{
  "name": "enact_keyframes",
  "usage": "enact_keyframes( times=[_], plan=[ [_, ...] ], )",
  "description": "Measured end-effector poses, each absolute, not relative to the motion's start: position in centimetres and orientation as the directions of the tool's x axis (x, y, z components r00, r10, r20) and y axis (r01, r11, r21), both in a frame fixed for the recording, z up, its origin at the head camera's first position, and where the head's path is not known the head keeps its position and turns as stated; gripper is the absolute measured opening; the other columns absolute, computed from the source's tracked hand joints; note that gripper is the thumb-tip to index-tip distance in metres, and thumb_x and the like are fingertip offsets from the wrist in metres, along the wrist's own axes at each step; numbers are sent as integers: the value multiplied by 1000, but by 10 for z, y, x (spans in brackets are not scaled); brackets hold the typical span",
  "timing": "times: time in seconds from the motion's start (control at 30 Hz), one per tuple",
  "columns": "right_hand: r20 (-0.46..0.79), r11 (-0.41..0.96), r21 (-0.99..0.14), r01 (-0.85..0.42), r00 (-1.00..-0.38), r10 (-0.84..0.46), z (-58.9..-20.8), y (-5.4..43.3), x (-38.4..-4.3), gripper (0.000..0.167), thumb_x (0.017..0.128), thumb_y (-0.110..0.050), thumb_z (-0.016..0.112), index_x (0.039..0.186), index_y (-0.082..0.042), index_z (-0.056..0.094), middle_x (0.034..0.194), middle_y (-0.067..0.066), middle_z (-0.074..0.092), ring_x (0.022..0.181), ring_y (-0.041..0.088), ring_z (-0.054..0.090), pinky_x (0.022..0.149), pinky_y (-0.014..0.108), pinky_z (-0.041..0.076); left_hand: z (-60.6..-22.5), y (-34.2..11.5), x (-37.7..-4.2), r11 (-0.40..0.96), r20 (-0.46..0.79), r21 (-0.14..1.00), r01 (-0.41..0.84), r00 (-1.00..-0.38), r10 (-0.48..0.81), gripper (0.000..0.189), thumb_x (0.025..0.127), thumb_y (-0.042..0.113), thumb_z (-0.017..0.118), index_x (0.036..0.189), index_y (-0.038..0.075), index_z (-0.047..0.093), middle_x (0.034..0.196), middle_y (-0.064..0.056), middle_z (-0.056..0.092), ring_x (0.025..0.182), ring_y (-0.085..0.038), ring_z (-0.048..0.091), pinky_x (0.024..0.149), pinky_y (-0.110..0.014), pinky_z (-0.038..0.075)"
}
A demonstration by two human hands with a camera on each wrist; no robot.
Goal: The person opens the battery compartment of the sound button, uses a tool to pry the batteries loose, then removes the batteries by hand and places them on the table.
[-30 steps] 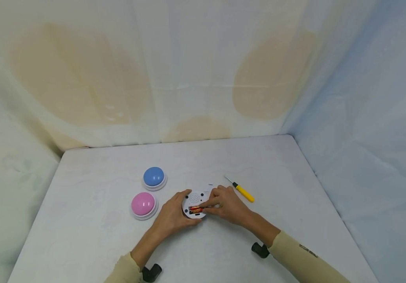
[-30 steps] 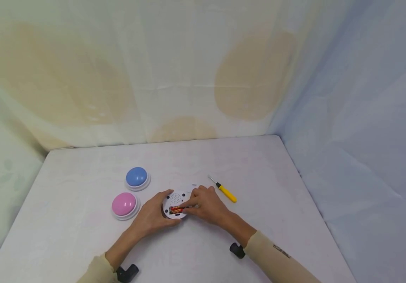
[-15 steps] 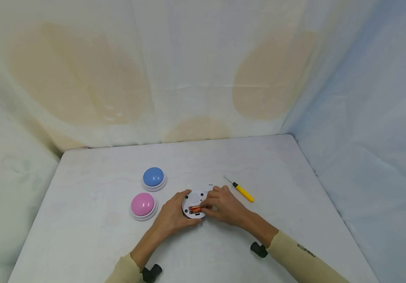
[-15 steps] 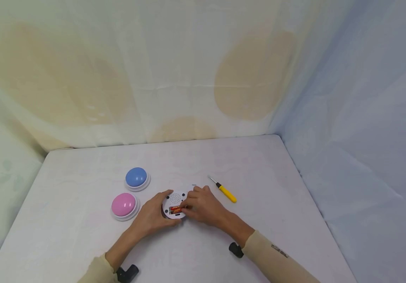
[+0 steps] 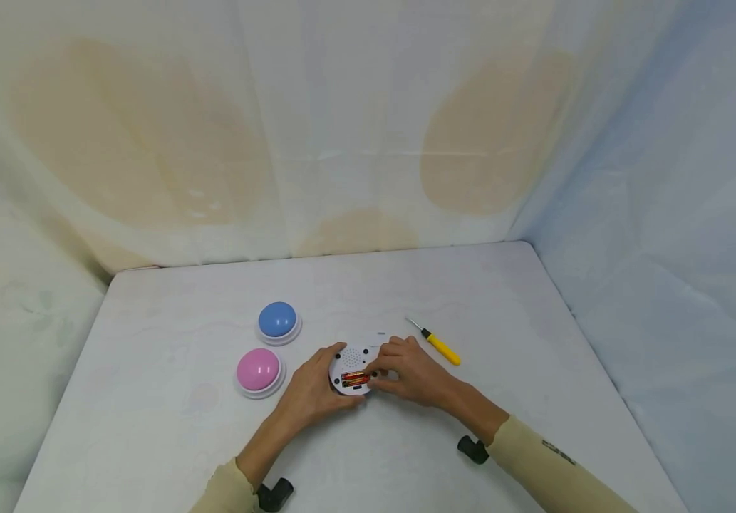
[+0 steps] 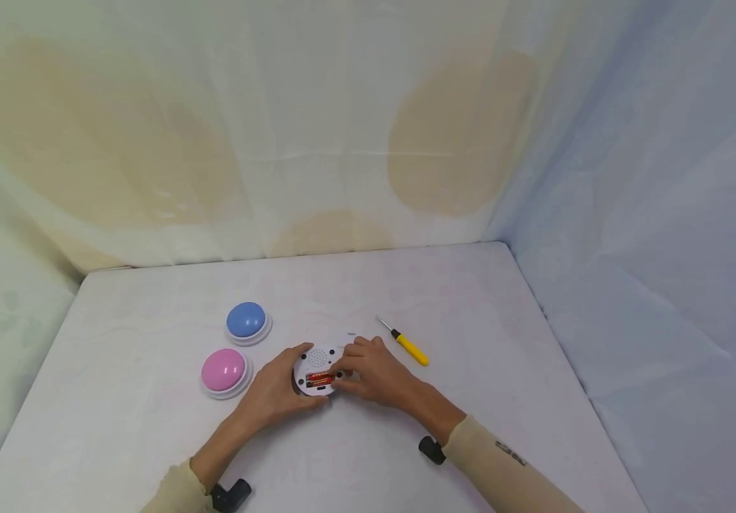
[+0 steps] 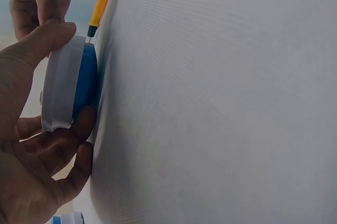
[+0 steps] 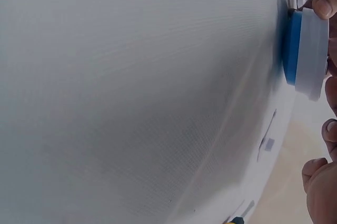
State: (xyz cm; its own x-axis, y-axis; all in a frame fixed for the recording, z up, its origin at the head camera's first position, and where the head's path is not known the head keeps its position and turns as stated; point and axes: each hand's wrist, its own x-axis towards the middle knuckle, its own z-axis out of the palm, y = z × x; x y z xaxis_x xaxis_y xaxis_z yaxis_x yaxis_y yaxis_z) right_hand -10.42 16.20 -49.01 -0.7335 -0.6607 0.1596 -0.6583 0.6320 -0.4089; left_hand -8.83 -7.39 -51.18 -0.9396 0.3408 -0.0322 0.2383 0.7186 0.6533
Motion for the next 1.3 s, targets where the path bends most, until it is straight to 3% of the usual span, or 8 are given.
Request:
enact_keyframes(
  times=[0.3,0.77,1.3],
  plan=[
    [178,617,-423,-663,-729,-661,-490,161,-104,28,87,-34,79,113,-26,78,86,-14,62,86,6,47,73,29,28,-511,-73,-89,726,-35,645,238,-940,339,98,69,52,89,149,16,46,135,-8,58,110,-21,59,91,-39,52],
    [230,576,-386,-720,-680,-696,-492,161,-104,17,87,-26,80,103,-22,81,89,-13,65,88,7,51,76,29,31,-514,-74,-89,713,-26,655,249,-936,351,99,69,53,89,148,13,45,136,-8,58,112,-21,59,92,-41,52],
    [97,617,-499,-609,-747,-658,-490,162,-101,18,87,-29,80,104,-22,77,91,-15,62,92,6,48,84,33,37,-514,-73,-88,723,-32,650,234,-942,334,99,68,53,89,148,15,46,138,-9,57,115,-23,59,95,-42,51]
  ],
)
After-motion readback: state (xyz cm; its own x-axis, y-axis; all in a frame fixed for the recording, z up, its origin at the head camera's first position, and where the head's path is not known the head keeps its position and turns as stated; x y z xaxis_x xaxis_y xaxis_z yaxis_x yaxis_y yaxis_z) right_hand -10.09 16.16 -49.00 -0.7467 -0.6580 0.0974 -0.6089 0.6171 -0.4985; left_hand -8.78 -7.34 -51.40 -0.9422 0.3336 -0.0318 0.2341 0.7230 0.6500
